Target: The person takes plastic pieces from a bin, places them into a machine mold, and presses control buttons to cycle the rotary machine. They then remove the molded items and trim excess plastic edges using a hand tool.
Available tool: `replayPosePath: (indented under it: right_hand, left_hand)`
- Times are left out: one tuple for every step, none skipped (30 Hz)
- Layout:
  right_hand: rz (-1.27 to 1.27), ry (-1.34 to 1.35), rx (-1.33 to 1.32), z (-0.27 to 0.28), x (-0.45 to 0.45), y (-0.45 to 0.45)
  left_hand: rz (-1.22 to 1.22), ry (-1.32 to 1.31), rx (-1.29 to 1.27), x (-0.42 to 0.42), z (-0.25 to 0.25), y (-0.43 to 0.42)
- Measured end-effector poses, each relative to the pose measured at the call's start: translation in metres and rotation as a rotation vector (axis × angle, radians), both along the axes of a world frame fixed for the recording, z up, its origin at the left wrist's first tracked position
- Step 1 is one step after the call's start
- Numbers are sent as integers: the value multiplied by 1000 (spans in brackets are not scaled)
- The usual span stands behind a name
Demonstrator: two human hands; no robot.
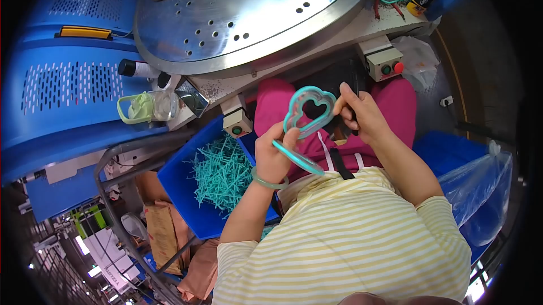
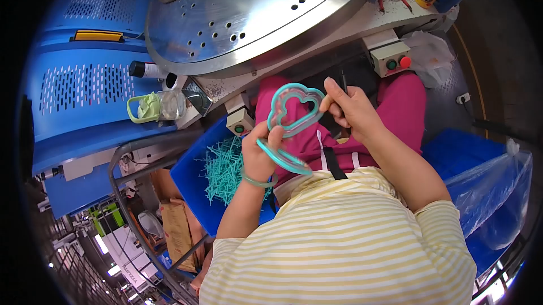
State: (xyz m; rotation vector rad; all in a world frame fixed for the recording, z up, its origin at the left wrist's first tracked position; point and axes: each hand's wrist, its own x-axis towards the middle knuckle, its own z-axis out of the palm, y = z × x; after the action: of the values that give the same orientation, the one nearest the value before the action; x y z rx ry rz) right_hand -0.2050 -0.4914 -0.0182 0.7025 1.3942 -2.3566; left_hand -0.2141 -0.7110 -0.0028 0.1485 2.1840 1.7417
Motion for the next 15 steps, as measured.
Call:
replayPosePath:
  right_hand:
    - [-5,-7,-3,-4,3,2]
    - [-17,38,49,-9,5,3]
    - [-29,83,100,-12,6,4]
    - [-44,109,98,-12,6,3]
    - [-47,106,94,-12,6,2]
    - [-75,113,107,-13,5,2]
    - [-103,120,122,-13,4,2]
    - [-105,117,122,-11,3,2]
    - [-72,128,108,-7,2,3]
    - [-40,139,94,-5,2,5]
    - [-43,135,95,-6,3,8]
    - [54,133,136,-7,3,11]
    - [150,131,176,-8,4,13]
    - [145,128,177,-9,4,15]
    - [154,136,179,-9,4,17]
  left_hand:
    - [-5,-7,-3,0,3,3]
    - [48,-247,91,-2,7,7]
    - [103,-486,183,-4,8,9]
    - [100,-513,206,-2,2,7]
    - [98,-516,201,0,-2,6]
    - [107,-554,259,1,-5,4]
    - [116,-591,319,2,-7,5]
    - [115,-594,318,2,-7,6]
    - [124,-584,287,3,-6,9]
    - [132,-573,256,3,-5,11]
    - [129,-577,256,3,-4,13]
    - [127,-579,263,2,-3,14]
    - [124,-581,270,2,-3,15]
    - [118,-584,269,1,-5,15]
    - [83,-555,296,1,-9,12]
